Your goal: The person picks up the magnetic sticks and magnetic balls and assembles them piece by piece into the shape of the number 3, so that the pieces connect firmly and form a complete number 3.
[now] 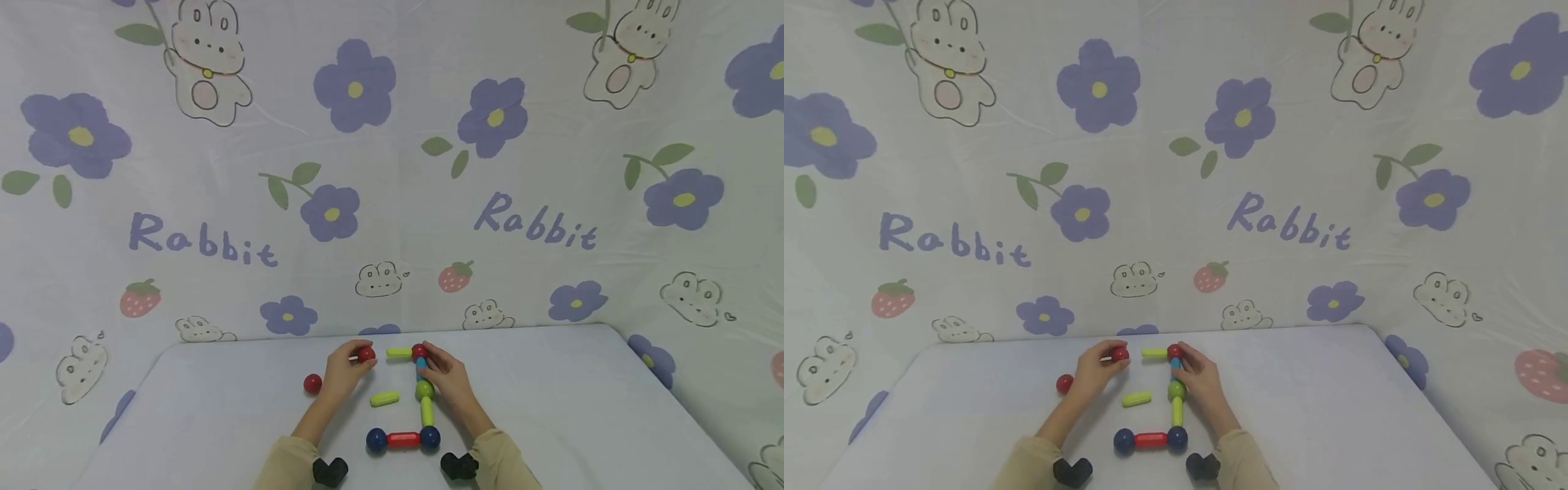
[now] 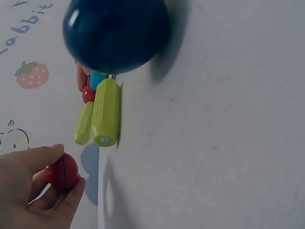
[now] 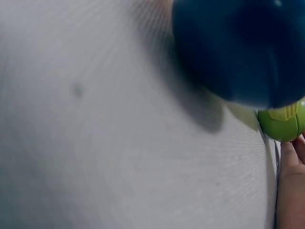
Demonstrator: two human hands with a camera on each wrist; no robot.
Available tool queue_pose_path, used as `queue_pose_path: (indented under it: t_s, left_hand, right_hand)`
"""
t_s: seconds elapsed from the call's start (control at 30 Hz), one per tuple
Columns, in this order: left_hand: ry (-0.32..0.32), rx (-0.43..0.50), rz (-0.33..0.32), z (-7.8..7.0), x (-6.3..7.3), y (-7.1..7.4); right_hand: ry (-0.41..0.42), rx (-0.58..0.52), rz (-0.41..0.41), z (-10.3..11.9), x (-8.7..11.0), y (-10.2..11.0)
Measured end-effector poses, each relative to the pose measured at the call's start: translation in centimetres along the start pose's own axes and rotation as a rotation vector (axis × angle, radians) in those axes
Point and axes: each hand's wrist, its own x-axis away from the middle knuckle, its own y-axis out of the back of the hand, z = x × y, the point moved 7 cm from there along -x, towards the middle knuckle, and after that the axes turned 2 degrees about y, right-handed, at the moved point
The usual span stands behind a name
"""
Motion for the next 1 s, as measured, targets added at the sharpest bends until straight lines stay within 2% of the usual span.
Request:
queue_pose_path:
  t_s: [0.27,0.37,0.53,0.7,1.0]
  left_hand:
    - [0.030,-0.028,0.027,0.9,-0.4,-1.0]
    - [0.067,-0.032,0.029,1.1,-0.6,-1.2]
    - [0.092,-0.029,0.031,1.1,-0.8,-1.4]
    - [0.099,-0.042,0.035,1.1,-0.9,-1.6]
    - [0.072,-0.041,0.031,1.2,-1.1,-1.9]
  right_hand:
    - [0.004,0.001,-0.004,0.2,0.0,-0.2]
    - [0.005,0.001,-0.002,0.2,0.0,-0.2]
    - [0.008,-0.006,-0.004,0.3,0.0,-0.1]
    - [0.010,-0.003,-0.003,0.2,0.0,-0.1]
    - [0.017,0.000,-0.010,0.1,-0.1,-0.1]
